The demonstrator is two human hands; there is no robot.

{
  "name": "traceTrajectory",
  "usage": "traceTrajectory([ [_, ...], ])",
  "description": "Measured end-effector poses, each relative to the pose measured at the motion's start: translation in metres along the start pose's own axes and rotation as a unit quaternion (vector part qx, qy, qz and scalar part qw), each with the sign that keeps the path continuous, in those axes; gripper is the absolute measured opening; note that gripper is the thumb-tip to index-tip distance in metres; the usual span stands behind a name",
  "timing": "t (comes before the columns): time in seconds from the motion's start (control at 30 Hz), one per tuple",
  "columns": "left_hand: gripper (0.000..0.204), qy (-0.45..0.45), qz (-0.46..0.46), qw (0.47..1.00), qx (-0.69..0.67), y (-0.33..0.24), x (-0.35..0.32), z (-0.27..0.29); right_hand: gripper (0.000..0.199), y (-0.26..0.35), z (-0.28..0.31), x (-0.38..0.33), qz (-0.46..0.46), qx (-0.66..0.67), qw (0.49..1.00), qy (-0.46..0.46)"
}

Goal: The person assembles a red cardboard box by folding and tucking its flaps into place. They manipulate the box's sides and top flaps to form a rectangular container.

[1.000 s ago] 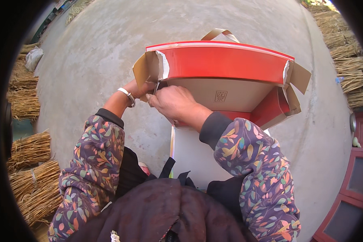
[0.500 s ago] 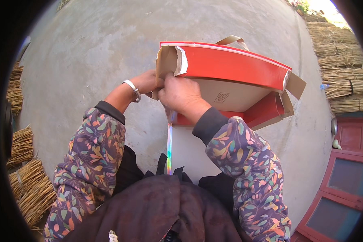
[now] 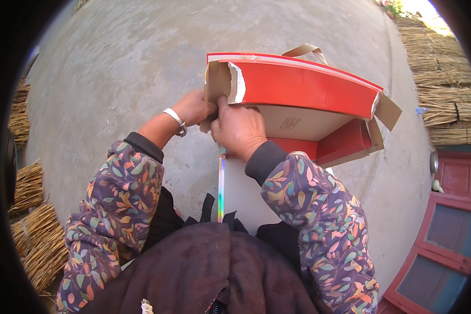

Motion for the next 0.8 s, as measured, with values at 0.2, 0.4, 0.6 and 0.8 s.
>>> traceTrajectory([
  [0.2,0.029,0.043,-0.05,0.998,-0.01,0.003,-0.006,0.004,0.025,0.021,0.008,-0.006,0.124,0.046,0.988,-0.084],
  [0.4,0.041,0.113,-0.042,0.99,-0.079,-0.003,-0.023,0.009,0.02,0.007,-0.001,-0.009,0.072,0.073,0.994,0.034],
  [0.6,0.046,0.15,-0.029,0.985,-0.076,0.009,-0.035,0.019,0.031,0.023,-0.001,-0.02,0.225,0.072,0.97,0.056],
  [0.8,0.041,0.124,-0.057,0.99,-0.036,0.011,-0.036,0.023,0.038,0.025,0.002,-0.029,0.303,-0.004,0.952,0.03],
])
Point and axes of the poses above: each hand's wrist, its own x-axis towards the middle knuckle, its own z-axis out of the back of the hand, y = z × x, the point moved 7 cm from there along x, towards the middle knuckle, and after that the axes turned 12 degrees about -y, right-handed, at the moved point
